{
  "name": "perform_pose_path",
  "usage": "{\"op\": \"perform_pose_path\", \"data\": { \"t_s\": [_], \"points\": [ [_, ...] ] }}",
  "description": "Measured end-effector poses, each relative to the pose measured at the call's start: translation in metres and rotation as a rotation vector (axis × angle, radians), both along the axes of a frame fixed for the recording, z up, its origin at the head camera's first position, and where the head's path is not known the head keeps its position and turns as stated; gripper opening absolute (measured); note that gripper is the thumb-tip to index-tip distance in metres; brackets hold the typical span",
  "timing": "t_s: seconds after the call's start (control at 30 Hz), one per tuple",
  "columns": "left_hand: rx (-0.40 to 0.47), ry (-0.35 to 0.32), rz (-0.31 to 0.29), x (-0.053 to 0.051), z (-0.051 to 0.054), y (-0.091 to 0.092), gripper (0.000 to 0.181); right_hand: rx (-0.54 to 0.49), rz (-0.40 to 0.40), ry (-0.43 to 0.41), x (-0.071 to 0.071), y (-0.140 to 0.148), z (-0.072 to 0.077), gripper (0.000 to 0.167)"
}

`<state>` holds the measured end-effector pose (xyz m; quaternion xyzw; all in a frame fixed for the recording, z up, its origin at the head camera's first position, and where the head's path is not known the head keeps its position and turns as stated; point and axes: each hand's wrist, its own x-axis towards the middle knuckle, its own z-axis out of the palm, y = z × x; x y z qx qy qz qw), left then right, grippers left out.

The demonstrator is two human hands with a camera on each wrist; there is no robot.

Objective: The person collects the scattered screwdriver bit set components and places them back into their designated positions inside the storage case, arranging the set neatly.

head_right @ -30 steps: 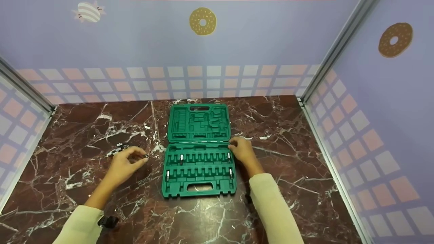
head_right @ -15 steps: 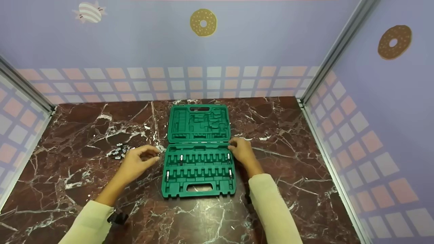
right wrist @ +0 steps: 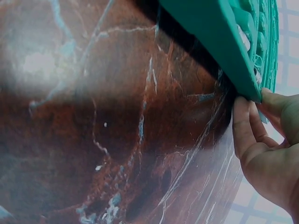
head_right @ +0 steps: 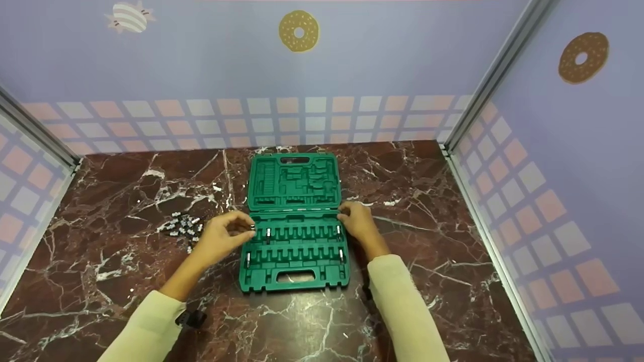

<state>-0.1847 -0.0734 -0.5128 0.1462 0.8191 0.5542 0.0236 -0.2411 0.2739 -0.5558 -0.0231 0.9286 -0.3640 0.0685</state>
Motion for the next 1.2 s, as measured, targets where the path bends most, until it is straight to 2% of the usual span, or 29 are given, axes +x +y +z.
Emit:
{"op": "perform_pose_path", "data": {
  "t_s": [0.4,0.7,0.97,1.2],
  "points": [
    [0.017,-0.032,-0.102,-0.001,-0.004,0.03,0.017,-0.019,-0.004,-0.004,-0.001,0.0,0.0,0.022],
    [-0.005,-0.064,-0.164,0.0,-0.002,0.05,0.015,-0.011,-0.002,-0.005,-0.002,0.0,0.001,0.022],
    [-0.026,-0.114,-0.214,-0.004,-0.004,0.067,0.016,-0.001,0.01,-0.012,-0.001,0.001,0.001,0.023],
    [-0.038,-0.126,-0.243,-0.008,-0.01,0.087,0.017,-0.007,0.007,0.003,-0.001,0.001,0.001,0.022]
  ]
}}
